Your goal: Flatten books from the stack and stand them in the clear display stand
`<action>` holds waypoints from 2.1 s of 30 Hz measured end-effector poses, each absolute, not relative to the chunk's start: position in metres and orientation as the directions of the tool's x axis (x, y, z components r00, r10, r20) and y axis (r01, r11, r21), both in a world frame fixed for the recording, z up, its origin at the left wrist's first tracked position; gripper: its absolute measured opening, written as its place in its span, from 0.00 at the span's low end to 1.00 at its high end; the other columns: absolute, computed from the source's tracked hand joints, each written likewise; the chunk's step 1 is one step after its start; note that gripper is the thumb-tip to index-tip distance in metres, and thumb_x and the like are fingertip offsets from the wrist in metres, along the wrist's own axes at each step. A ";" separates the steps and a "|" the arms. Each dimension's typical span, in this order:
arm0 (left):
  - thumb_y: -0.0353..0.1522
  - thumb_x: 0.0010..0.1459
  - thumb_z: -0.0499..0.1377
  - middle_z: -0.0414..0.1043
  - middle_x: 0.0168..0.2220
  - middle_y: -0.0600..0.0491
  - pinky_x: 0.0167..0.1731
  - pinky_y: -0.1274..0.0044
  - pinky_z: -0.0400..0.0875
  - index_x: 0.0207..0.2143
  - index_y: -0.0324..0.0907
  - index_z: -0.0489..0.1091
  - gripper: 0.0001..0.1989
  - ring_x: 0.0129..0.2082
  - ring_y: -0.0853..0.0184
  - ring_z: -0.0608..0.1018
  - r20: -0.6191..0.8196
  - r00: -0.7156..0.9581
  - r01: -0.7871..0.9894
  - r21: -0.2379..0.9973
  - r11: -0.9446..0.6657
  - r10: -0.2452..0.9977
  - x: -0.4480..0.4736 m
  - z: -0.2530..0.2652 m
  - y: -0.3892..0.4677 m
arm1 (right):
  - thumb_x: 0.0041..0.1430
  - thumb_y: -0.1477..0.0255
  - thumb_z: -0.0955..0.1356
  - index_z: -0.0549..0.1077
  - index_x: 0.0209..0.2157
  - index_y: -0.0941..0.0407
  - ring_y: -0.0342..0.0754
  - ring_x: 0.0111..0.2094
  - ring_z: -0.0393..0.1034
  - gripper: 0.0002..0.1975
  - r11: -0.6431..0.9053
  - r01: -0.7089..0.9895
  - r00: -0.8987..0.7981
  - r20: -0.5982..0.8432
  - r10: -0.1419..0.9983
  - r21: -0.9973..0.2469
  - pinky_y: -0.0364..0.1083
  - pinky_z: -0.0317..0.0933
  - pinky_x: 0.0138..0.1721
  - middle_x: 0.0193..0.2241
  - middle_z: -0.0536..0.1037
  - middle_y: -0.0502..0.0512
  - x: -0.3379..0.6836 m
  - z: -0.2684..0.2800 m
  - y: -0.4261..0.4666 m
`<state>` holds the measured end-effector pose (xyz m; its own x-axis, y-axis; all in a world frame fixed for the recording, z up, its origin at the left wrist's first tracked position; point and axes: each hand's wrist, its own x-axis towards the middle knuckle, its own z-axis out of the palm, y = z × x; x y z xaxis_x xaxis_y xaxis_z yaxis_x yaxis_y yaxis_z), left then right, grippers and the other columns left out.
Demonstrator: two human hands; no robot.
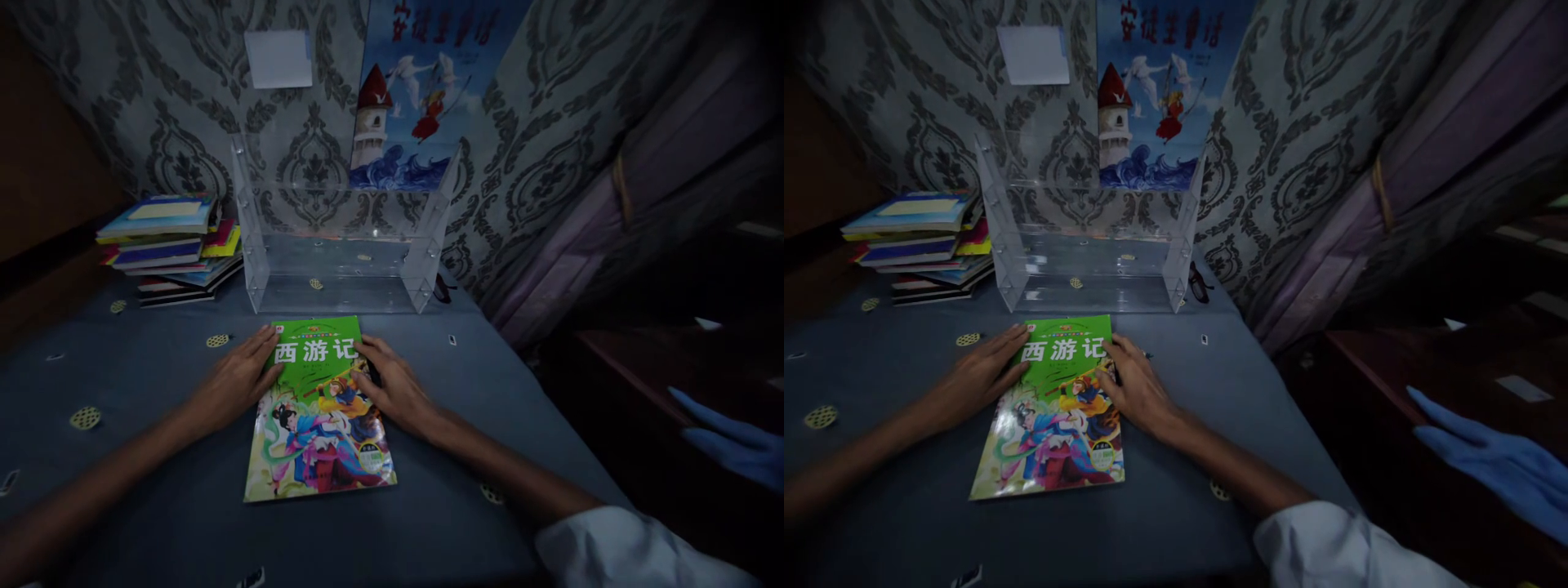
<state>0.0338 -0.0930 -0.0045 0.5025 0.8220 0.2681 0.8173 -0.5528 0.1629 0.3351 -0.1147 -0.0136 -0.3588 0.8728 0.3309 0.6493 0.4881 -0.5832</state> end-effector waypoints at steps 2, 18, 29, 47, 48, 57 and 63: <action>0.48 0.70 0.43 0.61 0.66 0.40 0.64 0.62 0.63 0.64 0.34 0.62 0.32 0.66 0.55 0.65 0.270 0.502 0.816 0.166 -0.553 0.822 0.033 -0.005 -0.093 | 0.67 0.67 0.64 0.69 0.60 0.59 0.60 0.62 0.64 0.23 0.493 0.643 -0.343 0.355 0.870 -0.586 0.60 0.61 0.62 0.61 0.68 0.69 0.334 -0.019 -0.116; 0.50 0.71 0.39 0.63 0.65 0.41 0.63 0.62 0.65 0.64 0.34 0.62 0.34 0.65 0.55 0.68 0.263 0.536 0.797 0.155 -0.583 0.802 0.037 -0.001 -0.085 | 0.70 0.64 0.61 0.66 0.63 0.58 0.60 0.67 0.58 0.25 0.489 0.640 -0.336 0.357 0.872 -0.593 0.62 0.59 0.64 0.66 0.62 0.69 0.335 -0.022 -0.122; 0.49 0.71 0.39 0.61 0.67 0.42 0.66 0.61 0.60 0.63 0.35 0.63 0.34 0.67 0.56 0.63 0.227 0.564 0.793 0.117 -0.597 0.794 0.050 0.002 -0.073 | 0.70 0.66 0.61 0.66 0.63 0.60 0.59 0.67 0.58 0.24 0.509 0.649 -0.348 0.374 0.860 -0.566 0.60 0.60 0.64 0.67 0.61 0.70 0.335 -0.022 -0.123; 0.41 0.69 0.43 0.60 0.67 0.40 0.66 0.61 0.60 0.65 0.33 0.59 0.29 0.68 0.55 0.62 0.268 0.582 0.745 0.202 -0.635 0.768 0.049 -0.008 -0.068 | 0.73 0.66 0.57 0.56 0.66 0.69 0.58 0.70 0.50 0.28 0.647 0.665 -0.625 0.196 0.755 -0.372 0.59 0.48 0.69 0.67 0.59 0.75 0.246 0.007 -0.066; 0.41 0.70 0.43 0.60 0.67 0.40 0.66 0.61 0.60 0.65 0.33 0.59 0.29 0.68 0.55 0.62 0.264 0.582 0.749 0.196 -0.633 0.769 0.050 -0.007 -0.068 | 0.73 0.66 0.57 0.57 0.65 0.69 0.58 0.70 0.50 0.27 0.650 0.665 -0.627 0.199 0.753 -0.368 0.59 0.49 0.69 0.66 0.60 0.74 0.249 0.007 -0.066; 0.46 0.71 0.41 0.61 0.66 0.39 0.66 0.64 0.60 0.63 0.31 0.63 0.32 0.68 0.56 0.63 0.229 0.585 0.768 0.153 -0.622 0.778 0.054 0.001 -0.069 | 0.72 0.67 0.59 0.61 0.64 0.69 0.59 0.70 0.48 0.26 0.619 0.702 -0.597 0.181 0.781 -0.352 0.60 0.48 0.70 0.67 0.59 0.74 0.266 0.004 -0.070; 0.46 0.71 0.40 0.62 0.66 0.39 0.65 0.62 0.60 0.62 0.32 0.64 0.32 0.67 0.55 0.64 0.243 0.582 0.771 0.141 -0.622 0.776 0.054 -0.002 -0.067 | 0.71 0.66 0.61 0.63 0.63 0.66 0.59 0.70 0.49 0.26 0.572 0.734 -0.541 0.195 0.818 -0.367 0.61 0.48 0.69 0.66 0.60 0.73 0.277 0.004 -0.075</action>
<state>0.0544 -0.0674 -0.0018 0.5818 0.7762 0.2427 0.7706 -0.6216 0.1406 0.2773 -0.0748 0.0044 -0.5406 0.8184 0.1949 0.7337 0.5720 -0.3668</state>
